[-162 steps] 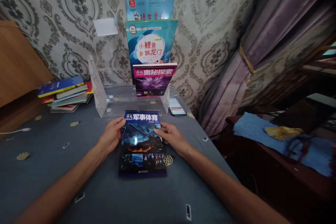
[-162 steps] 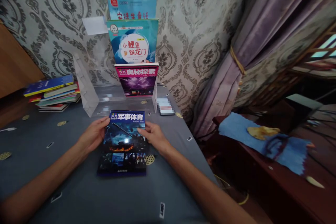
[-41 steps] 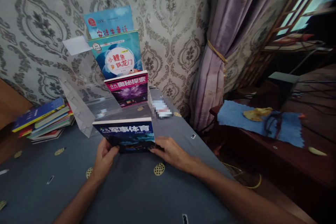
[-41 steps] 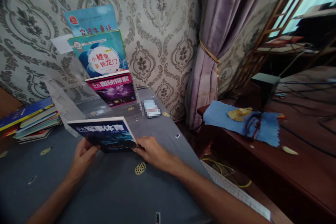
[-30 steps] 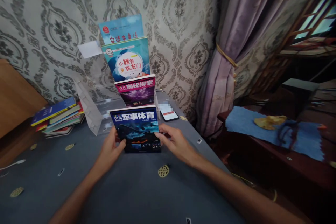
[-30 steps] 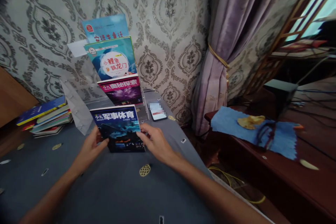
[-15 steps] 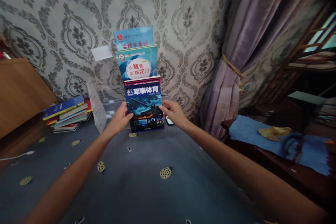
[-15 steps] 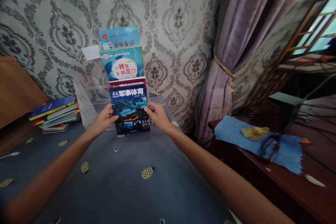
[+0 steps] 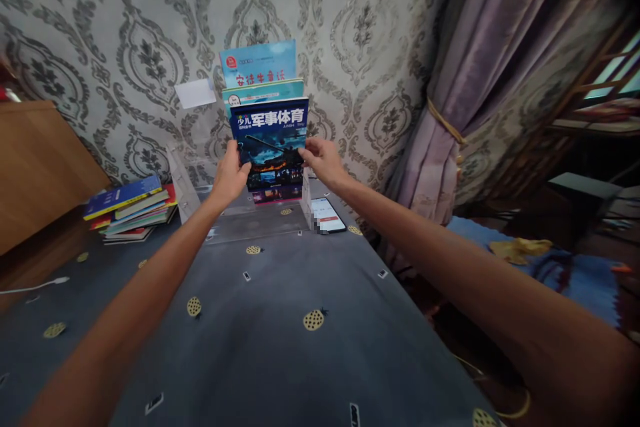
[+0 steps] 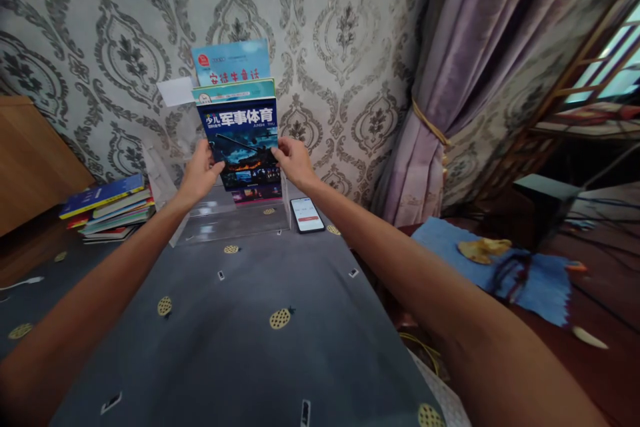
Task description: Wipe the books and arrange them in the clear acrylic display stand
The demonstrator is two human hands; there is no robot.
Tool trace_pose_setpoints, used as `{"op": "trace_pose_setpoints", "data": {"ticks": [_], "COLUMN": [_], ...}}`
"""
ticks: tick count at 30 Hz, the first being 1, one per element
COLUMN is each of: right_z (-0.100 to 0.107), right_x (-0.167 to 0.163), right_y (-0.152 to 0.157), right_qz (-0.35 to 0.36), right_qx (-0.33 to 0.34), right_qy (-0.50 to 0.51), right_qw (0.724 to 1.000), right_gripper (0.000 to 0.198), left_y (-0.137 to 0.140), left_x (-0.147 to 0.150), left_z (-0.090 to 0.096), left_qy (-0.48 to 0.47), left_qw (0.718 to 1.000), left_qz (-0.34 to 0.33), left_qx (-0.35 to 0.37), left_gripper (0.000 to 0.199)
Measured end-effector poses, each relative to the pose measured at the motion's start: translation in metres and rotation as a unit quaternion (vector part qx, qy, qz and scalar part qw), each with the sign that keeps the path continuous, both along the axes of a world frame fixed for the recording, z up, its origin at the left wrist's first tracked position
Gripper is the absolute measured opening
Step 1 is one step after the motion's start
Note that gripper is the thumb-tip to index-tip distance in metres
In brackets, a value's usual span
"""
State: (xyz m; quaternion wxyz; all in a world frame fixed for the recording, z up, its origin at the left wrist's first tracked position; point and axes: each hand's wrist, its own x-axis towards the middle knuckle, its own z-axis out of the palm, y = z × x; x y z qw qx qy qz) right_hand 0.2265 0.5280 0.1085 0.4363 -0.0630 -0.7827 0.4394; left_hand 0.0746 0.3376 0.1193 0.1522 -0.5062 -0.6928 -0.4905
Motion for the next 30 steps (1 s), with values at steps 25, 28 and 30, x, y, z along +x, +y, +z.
{"op": "trace_pose_setpoints", "data": {"ticks": [25,28,30], "right_z": [-0.028,-0.031,-0.033], "right_x": [0.014,0.015,0.014], "right_y": [0.001,0.0,0.0], "right_qz": [-0.153,-0.149,-0.151], "right_qx": [0.119,0.113,0.108], "right_qy": [-0.105,-0.106,-0.105], "right_qw": [0.975,0.977,0.977], "right_gripper": [0.012,0.016,0.023], "left_y": [0.008,0.009,0.01], "left_x": [0.007,0.007,0.007], "left_z": [-0.039,-0.044,-0.047], "left_qy": [0.027,0.016,0.005], "left_qw": [0.998,1.0,1.0], "left_qz": [0.028,0.021,0.021], "left_qx": [-0.04,-0.015,-0.002], "left_gripper": [0.049,0.052,0.055]}}
